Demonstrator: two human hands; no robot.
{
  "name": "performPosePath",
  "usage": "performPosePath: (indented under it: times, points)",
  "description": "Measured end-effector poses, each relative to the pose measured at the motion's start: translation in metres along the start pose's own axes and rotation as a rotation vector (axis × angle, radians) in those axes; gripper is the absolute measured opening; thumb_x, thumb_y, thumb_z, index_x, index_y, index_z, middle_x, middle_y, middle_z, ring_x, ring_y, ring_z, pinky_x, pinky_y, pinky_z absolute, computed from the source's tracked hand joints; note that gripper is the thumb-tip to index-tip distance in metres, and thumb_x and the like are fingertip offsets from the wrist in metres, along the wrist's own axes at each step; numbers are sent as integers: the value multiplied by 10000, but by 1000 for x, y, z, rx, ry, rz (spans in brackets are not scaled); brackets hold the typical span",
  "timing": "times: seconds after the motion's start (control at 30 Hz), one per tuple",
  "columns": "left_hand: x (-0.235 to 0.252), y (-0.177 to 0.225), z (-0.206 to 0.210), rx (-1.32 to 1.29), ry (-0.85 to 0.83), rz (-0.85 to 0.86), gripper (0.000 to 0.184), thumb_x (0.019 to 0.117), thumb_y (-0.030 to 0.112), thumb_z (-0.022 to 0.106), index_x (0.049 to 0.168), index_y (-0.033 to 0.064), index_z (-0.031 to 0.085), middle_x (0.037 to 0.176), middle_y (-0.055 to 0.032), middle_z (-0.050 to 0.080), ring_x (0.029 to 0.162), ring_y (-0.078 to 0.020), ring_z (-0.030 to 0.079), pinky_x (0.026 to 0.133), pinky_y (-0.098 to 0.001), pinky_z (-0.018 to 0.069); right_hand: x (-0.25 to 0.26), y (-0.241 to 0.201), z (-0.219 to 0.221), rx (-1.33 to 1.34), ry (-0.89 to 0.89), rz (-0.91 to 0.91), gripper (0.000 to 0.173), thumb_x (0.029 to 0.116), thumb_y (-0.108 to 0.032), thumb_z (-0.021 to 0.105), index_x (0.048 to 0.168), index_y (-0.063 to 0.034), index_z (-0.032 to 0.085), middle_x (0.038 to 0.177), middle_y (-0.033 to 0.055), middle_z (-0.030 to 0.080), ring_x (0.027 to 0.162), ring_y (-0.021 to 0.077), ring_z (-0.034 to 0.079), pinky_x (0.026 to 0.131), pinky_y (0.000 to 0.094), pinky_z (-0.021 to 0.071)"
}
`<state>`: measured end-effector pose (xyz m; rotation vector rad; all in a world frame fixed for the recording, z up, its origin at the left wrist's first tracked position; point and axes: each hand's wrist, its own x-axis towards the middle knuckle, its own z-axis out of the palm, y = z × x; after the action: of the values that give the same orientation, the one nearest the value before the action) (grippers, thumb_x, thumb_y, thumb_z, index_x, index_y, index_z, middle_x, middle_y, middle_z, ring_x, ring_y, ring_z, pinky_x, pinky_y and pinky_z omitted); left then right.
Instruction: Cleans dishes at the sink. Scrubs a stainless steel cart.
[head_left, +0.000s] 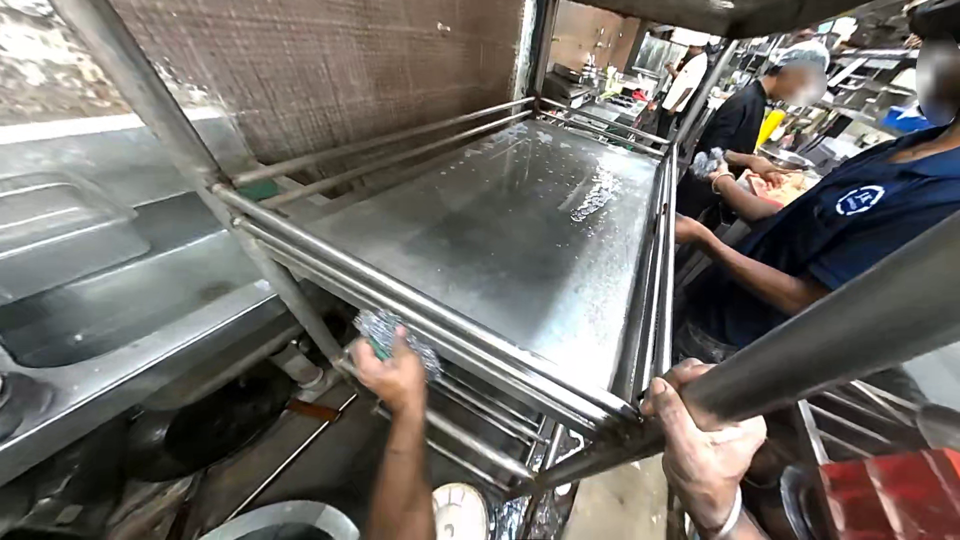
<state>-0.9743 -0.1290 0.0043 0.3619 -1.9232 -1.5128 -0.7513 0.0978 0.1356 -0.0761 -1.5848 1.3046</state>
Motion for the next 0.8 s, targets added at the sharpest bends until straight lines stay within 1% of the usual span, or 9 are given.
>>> performPosePath:
  times: [0.07,0.13,0.27,0.37,0.43,0.57,0.67,0.73,0.8]
  points:
    - [25,-6,-2,32,-4,-37,373,952,191,718,1176,-92,627,1162,-276,651,1093,-358,643,995,-507,493,-1,-1,-1,0,-7,-1,206,783,-68,768,926,-56,620,723,37,692,553,160,668,524,304,611]
    - [15,-6,-5,49,5,-3,375,954,221,722,1173,-71,638,1191,-258,645,1128,-353,632,1019,-496,488,-3,-2,1,8,-6,1,200,781,-86,779,916,-85,632,717,26,692,537,156,661,505,307,608]
    - [-107,18,-21,-29,-181,186,345,903,200,753,1065,-90,664,1111,-257,651,1045,-361,655,938,-505,551,-2,-4,2,-2,7,25,208,772,-79,764,923,-83,622,683,24,668,512,168,646,479,324,599]
    - [-212,37,-32,-134,-310,263,288,767,194,800,906,-44,716,1038,-192,688,974,-263,690,879,-375,595,-2,-4,4,-25,16,40,243,760,-90,760,952,-79,611,682,0,663,518,140,648,477,306,596]
    - [-243,36,-34,-177,-346,300,246,747,188,782,864,-14,704,1043,-168,682,984,-212,684,880,-313,590,-3,-3,4,-49,6,35,258,755,-94,756,972,-82,617,683,-29,658,534,104,644,484,281,585]
    - [-238,32,-34,-134,-369,399,222,755,192,756,866,4,714,1046,-153,697,973,-204,697,861,-328,599,0,-3,4,-91,-16,10,287,753,-109,756,1006,-77,624,711,-59,651,570,40,631,511,235,572]
    - [-232,35,-36,-91,-354,424,247,741,178,763,885,-13,703,1050,-150,692,977,-199,689,870,-327,588,0,-4,3,-118,-59,48,289,751,-133,746,1000,-84,607,664,-51,598,519,49,571,472,251,526]
    - [-224,38,-32,-49,-325,367,284,763,148,764,959,-49,704,1051,-174,692,990,-244,685,901,-394,577,2,-1,2,-150,-97,79,303,754,-165,747,1015,-87,615,651,-37,597,507,73,569,466,287,526]
    - [-205,42,-29,2,-309,202,340,849,128,792,1087,-83,672,1084,-230,695,1021,-311,693,943,-494,559,5,1,1,-187,-121,98,312,752,-199,747,1016,-96,615,646,-18,583,501,106,555,456,326,503]
